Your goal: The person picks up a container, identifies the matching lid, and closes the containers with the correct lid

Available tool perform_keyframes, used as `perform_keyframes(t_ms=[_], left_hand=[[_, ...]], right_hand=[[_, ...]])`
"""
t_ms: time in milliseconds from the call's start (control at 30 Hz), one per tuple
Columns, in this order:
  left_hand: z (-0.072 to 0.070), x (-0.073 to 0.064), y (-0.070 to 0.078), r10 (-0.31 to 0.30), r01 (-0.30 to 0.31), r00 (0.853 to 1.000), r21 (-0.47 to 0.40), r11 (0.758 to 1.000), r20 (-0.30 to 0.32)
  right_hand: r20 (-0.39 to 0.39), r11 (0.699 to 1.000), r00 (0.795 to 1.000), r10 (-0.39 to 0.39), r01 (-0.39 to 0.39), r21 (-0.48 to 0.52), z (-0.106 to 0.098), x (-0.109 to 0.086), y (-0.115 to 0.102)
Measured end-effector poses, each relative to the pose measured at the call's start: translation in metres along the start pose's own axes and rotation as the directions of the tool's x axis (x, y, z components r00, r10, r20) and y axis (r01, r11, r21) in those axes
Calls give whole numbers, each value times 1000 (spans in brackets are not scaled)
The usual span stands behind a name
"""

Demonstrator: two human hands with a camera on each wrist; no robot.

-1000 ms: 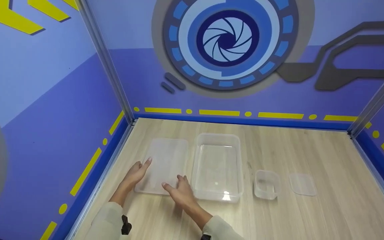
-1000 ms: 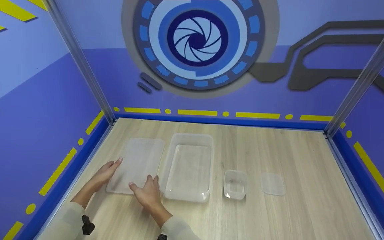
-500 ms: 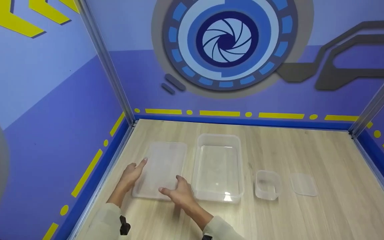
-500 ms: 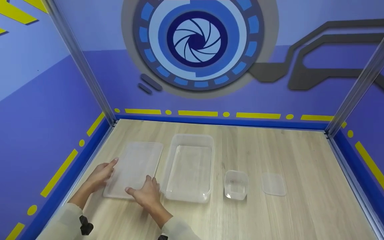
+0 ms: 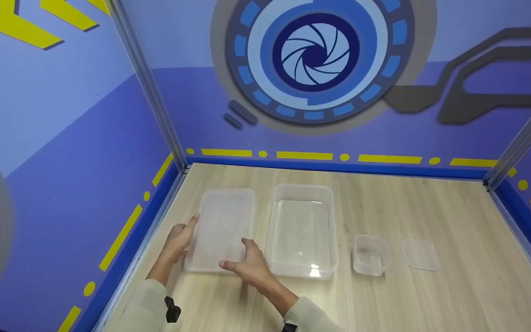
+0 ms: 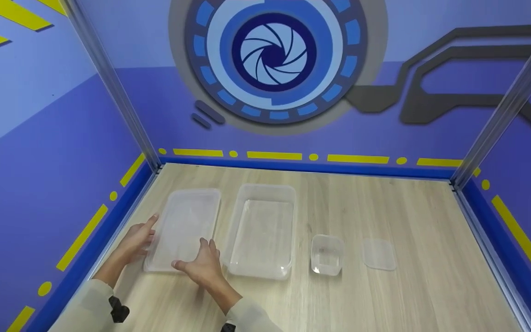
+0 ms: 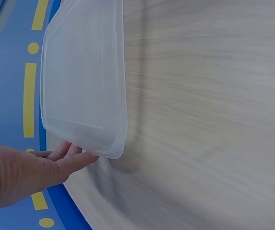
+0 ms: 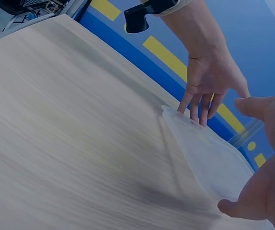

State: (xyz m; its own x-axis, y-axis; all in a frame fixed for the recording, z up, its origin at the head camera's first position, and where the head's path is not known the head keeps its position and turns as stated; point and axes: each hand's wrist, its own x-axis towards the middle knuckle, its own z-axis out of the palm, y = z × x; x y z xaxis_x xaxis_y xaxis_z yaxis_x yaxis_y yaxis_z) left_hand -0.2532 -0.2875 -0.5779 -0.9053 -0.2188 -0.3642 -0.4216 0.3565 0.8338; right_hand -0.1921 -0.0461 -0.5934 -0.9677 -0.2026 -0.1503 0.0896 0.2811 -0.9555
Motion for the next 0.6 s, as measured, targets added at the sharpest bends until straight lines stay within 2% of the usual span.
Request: perform_keyframes(t_ms=[267, 600], left_hand=[[-3, -3, 9, 58, -58, 998, 28, 998, -10], [-4, -5, 21, 38, -37, 999, 10, 999, -19]], right_hand=[[17, 999, 999, -37, 37, 21, -7, -1, -1], [32, 997, 996, -82, 82, -3, -16, -1, -2]])
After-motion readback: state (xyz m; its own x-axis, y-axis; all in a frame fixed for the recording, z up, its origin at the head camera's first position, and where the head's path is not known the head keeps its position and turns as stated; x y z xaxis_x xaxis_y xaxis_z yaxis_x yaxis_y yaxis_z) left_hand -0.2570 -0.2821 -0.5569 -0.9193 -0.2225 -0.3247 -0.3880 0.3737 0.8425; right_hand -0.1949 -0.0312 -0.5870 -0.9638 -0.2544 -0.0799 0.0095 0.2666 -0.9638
